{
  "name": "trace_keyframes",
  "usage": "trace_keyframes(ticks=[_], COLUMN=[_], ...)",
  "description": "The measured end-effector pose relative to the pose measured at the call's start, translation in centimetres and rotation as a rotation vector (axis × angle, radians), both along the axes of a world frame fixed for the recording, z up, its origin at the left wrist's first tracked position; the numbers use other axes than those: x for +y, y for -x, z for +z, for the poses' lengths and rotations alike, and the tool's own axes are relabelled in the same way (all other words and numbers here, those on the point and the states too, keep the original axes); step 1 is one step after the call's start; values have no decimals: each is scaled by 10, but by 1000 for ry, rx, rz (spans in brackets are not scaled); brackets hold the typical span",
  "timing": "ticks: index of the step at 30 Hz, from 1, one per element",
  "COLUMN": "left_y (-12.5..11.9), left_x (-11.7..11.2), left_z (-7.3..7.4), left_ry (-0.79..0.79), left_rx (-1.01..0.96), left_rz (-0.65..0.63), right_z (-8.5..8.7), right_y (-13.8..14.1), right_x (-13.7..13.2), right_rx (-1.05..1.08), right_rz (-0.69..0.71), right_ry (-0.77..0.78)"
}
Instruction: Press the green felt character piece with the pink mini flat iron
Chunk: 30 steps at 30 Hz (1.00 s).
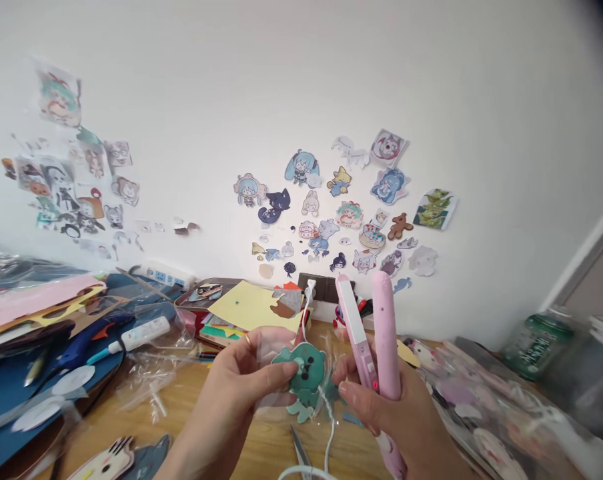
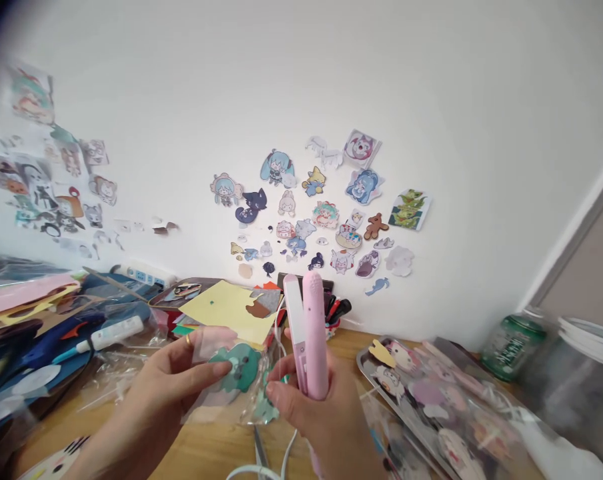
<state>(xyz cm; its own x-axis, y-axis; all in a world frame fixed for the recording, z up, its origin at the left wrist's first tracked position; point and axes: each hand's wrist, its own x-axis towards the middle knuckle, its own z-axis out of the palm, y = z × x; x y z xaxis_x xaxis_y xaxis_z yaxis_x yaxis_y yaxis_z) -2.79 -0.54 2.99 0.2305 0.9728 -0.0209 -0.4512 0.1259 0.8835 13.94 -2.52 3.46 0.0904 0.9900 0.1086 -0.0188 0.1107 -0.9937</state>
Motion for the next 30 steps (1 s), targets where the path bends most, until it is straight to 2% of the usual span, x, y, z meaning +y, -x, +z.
trace_keyframes(ticks=[7,13,18,22,25,27,30], left_y=[-1,2,2,2,1,1,5], left_x=[-1,1,7,7,3,1,-3], left_z=[5,2,0,-2,0,4,11], left_ry=[-20,-33,-26,-20,-58,-59,-59], left_rx=[106,217,212,134,62,15,-30], left_rz=[-105,-211,-125,-28,0,20,70], right_z=[9,6,0,-4,-5,-6,-10], right_y=[6,3,-5,-9,-13,-15,-15], right_x=[-2,-2,3,10,13,14,16], right_rx=[-41,91,169,167,119,42,-261], right_rz=[-124,-104,-100,8,70,81,-7], right_ry=[9,-18,-95,-111,-94,-56,19])
